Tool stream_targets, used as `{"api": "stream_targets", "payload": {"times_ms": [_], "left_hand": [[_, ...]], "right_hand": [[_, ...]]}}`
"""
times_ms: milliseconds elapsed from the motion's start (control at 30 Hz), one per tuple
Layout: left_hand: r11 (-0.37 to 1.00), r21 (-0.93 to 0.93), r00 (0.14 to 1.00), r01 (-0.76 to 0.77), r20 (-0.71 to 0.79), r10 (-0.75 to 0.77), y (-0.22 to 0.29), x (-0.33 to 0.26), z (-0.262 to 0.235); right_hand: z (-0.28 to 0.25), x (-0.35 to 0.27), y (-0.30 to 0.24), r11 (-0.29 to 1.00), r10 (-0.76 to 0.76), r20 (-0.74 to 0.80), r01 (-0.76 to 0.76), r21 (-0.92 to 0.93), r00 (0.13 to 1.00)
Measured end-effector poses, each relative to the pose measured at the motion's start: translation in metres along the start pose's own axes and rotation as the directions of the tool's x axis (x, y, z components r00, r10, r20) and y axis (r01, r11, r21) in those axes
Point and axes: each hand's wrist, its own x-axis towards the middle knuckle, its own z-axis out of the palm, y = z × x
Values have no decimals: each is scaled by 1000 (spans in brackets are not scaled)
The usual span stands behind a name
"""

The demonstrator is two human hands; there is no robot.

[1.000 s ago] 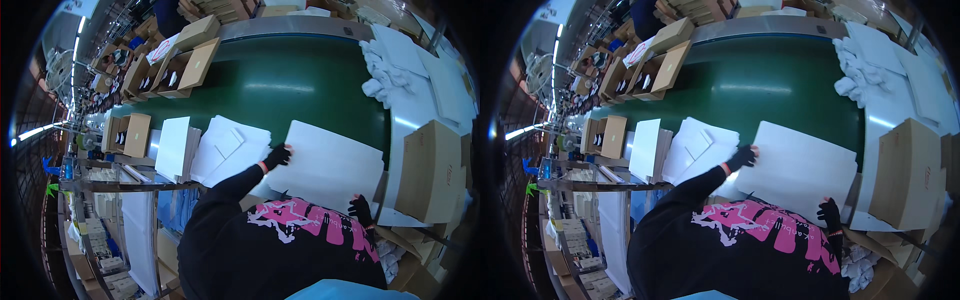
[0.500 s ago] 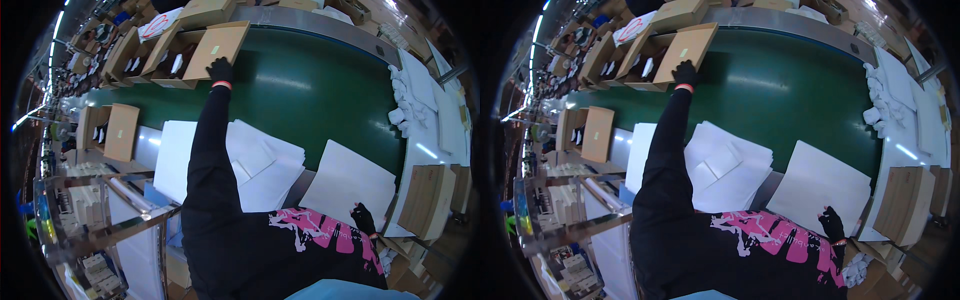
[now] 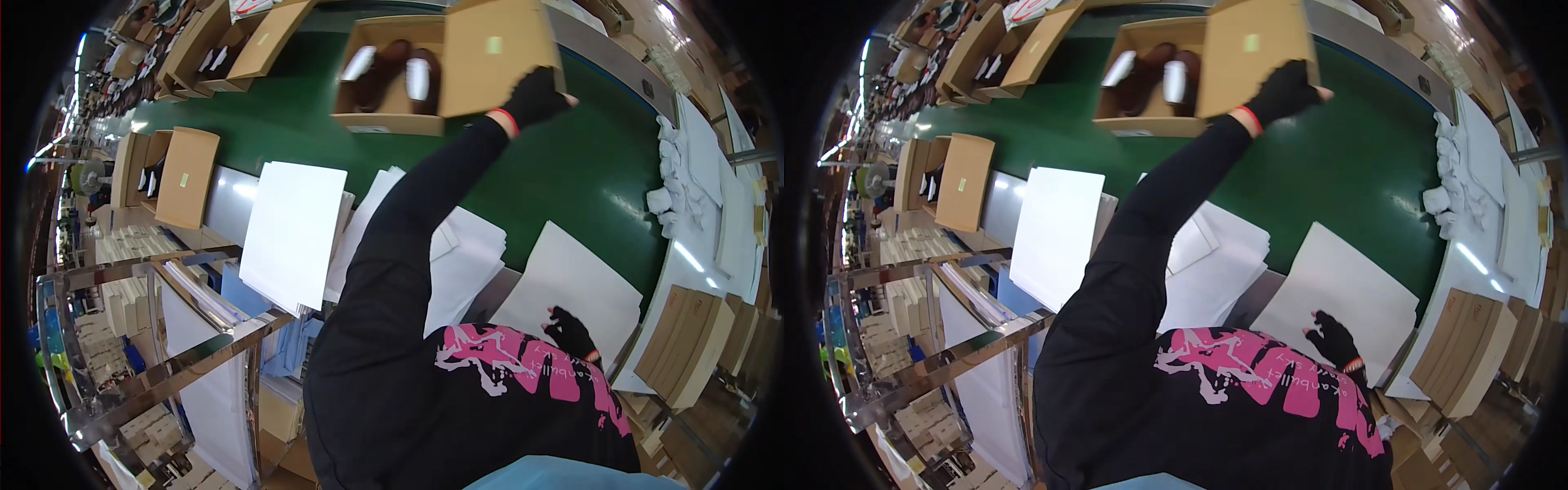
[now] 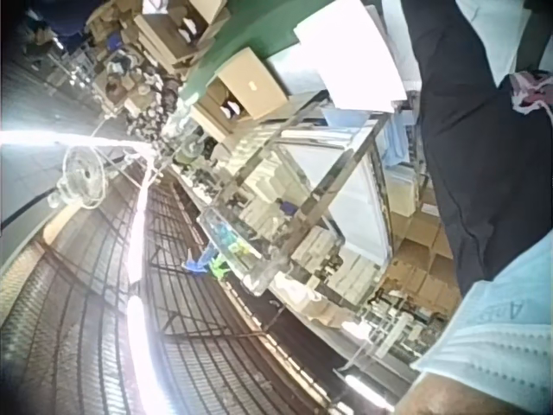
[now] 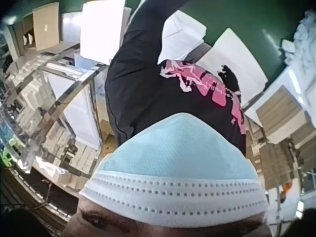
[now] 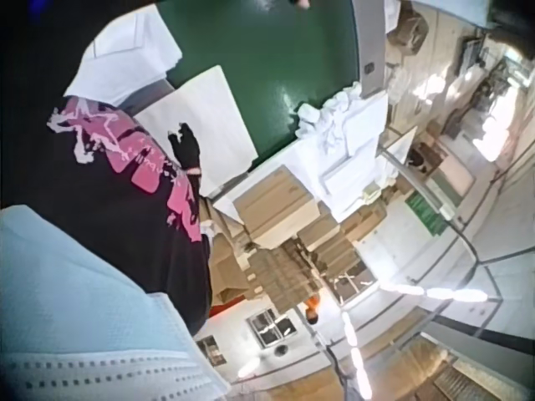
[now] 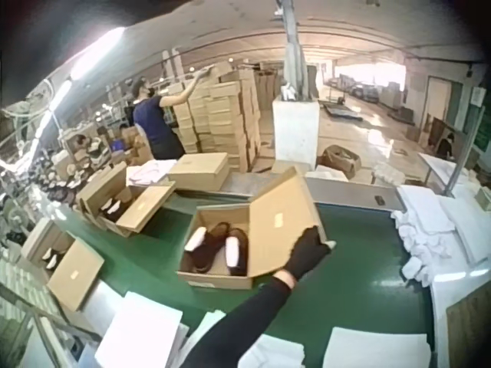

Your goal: Packing brown leather boots into cardboard boxes at a workstation.

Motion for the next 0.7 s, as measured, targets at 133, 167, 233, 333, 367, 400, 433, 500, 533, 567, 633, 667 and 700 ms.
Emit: {"api": "stream_targets", "payload": {"times_ms": [133, 167, 233, 333, 367, 400, 433, 500, 533, 567, 633, 667, 700], "left_hand": [[932, -253, 895, -260, 300, 331, 92, -74, 42], [876, -279, 830, -394, 302, 470, 94, -93, 47], [776, -107, 739, -622, 247, 627, 60, -127, 72], [937, 105, 869, -333, 420, 262, 21, -146, 73], [879, 239, 887, -412, 325, 328, -7, -158, 81], [833, 302, 874, -463, 312, 373, -18, -157, 94], [781, 370, 861, -503, 297, 413, -30, -157, 106], [814, 399, 882, -422, 387, 268, -20, -143, 124], [810, 487, 902, -328, 415, 116, -9, -130, 134], [795, 497, 902, -348, 408, 140, -20, -122, 140], [762, 510, 893, -399, 403, 198, -28, -109, 145], [776, 471, 889, -419, 387, 245, -24, -105, 145], [788, 435, 885, -436, 365, 288, -21, -100, 142]], "right_hand": [[-22, 22, -5, 970, -221, -116, 206, -128, 968], [-32, 20, -17, 978, -190, -140, 176, -109, 972], [-41, 11, -13, 994, -108, -226, 104, -27, 968], [-29, -17, 18, 999, 38, -315, -37, 7, 948], [-22, -26, 28, 996, 88, -312, -92, 1, 946], [-9, -34, 47, 995, 57, -306, -80, -65, 950], [0, -42, 52, 996, 66, -265, -78, -35, 962], [6, -51, 39, 983, 179, -108, -183, -28, 978], [8, -55, 31, 977, 214, -66, -213, 32, 974], [10, -56, 24, 986, 154, -92, -147, 75, 984], [9, -60, 9, 986, 115, -144, -96, 135, 983], [9, -62, 7, 987, 103, -189, -77, 142, 977], [8, -65, 6, 988, 87, -231, -54, 144, 969]]}}
